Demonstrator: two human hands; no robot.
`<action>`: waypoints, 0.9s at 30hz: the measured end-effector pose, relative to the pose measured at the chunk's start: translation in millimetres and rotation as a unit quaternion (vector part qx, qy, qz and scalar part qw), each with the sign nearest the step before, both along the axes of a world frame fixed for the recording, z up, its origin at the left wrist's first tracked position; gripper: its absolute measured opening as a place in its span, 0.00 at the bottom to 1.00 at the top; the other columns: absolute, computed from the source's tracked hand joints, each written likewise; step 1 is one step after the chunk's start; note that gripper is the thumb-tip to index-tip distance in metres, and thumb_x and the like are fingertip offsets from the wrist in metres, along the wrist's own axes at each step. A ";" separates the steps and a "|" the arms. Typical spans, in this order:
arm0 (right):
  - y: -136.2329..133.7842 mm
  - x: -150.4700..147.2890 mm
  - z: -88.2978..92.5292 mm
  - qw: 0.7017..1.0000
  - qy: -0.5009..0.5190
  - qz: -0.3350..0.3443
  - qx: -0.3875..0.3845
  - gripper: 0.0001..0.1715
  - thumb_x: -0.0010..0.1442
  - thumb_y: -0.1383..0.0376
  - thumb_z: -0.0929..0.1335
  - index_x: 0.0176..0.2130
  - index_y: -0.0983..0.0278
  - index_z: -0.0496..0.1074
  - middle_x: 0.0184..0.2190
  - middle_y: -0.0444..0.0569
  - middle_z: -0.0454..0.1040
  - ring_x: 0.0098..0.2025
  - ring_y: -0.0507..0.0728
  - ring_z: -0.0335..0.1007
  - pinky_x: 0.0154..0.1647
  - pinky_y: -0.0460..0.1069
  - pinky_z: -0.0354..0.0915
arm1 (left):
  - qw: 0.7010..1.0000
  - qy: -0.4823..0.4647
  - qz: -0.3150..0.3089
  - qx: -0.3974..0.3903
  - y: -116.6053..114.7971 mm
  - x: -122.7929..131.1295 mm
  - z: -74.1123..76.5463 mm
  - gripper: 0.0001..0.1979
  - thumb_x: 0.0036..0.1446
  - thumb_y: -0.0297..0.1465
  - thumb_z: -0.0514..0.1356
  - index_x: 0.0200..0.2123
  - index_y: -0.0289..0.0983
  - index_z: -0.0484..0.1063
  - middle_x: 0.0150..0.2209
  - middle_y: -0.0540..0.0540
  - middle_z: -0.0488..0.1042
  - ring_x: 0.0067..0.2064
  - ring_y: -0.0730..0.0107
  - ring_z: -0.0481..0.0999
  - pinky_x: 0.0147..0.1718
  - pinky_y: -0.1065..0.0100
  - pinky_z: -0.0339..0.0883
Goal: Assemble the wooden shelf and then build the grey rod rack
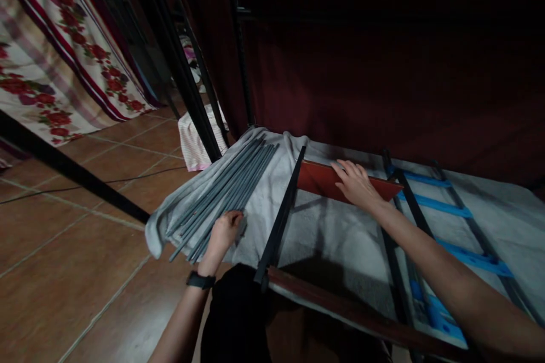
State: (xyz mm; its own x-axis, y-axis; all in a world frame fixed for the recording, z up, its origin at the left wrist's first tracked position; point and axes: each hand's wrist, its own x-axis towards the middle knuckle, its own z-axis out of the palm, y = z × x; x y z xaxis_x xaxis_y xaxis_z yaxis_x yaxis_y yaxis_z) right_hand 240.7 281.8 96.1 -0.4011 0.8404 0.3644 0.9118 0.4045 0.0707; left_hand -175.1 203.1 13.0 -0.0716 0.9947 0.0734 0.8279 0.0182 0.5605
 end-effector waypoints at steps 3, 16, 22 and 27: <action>-22.5 15.4 4.1 1.000 0.011 0.012 0.004 0.33 0.64 0.64 0.62 0.66 0.61 0.55 0.66 0.57 0.54 0.68 0.66 0.48 0.64 0.64 0.52 | 0.989 0.121 -0.034 -0.072 -18.9 11.2 -1.4 0.10 0.59 0.32 0.55 0.39 0.34 0.75 0.41 0.36 0.78 0.42 0.60 0.78 0.42 0.66 0.66; -153.3 76.6 20.0 0.953 0.300 -0.023 -0.035 0.22 0.65 0.61 0.61 0.58 0.56 0.68 0.59 0.51 0.67 0.61 0.60 0.63 0.62 0.58 0.61 | 0.877 -0.475 0.050 -0.050 -7.4 37.9 92.1 0.10 0.48 0.30 0.65 0.36 0.33 0.73 0.28 0.47 0.75 0.27 0.72 0.73 0.26 0.74 0.66; -163.8 50.3 26.7 0.835 0.540 0.004 -0.108 0.20 0.64 0.57 0.64 0.54 0.56 0.72 0.49 0.49 0.76 0.51 0.58 0.72 0.54 0.56 0.68 | 0.801 -0.565 -0.117 -0.160 -20.3 189.8 180.0 0.18 0.45 0.27 0.68 0.41 0.35 0.70 0.30 0.44 0.77 0.31 0.66 0.79 0.30 0.68 0.73; -159.5 41.1 29.2 0.731 0.669 0.043 -0.132 0.23 0.61 0.54 0.66 0.55 0.54 0.71 0.48 0.48 0.75 0.43 0.57 0.75 0.42 0.53 0.75 | 0.802 -0.552 -0.193 -0.122 -22.6 308.3 169.8 0.19 0.41 0.32 0.70 0.33 0.37 0.64 0.23 0.55 0.71 0.25 0.74 0.75 0.29 0.71 0.70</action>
State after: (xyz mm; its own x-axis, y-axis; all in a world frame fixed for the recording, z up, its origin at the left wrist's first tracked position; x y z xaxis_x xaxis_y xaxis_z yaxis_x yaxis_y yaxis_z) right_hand 281.8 122.3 125.3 0.1101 0.9448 0.3086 0.0650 0.3029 -0.9508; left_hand 133.2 180.4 182.9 0.3590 0.9331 -0.0233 -0.1993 0.1011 0.9747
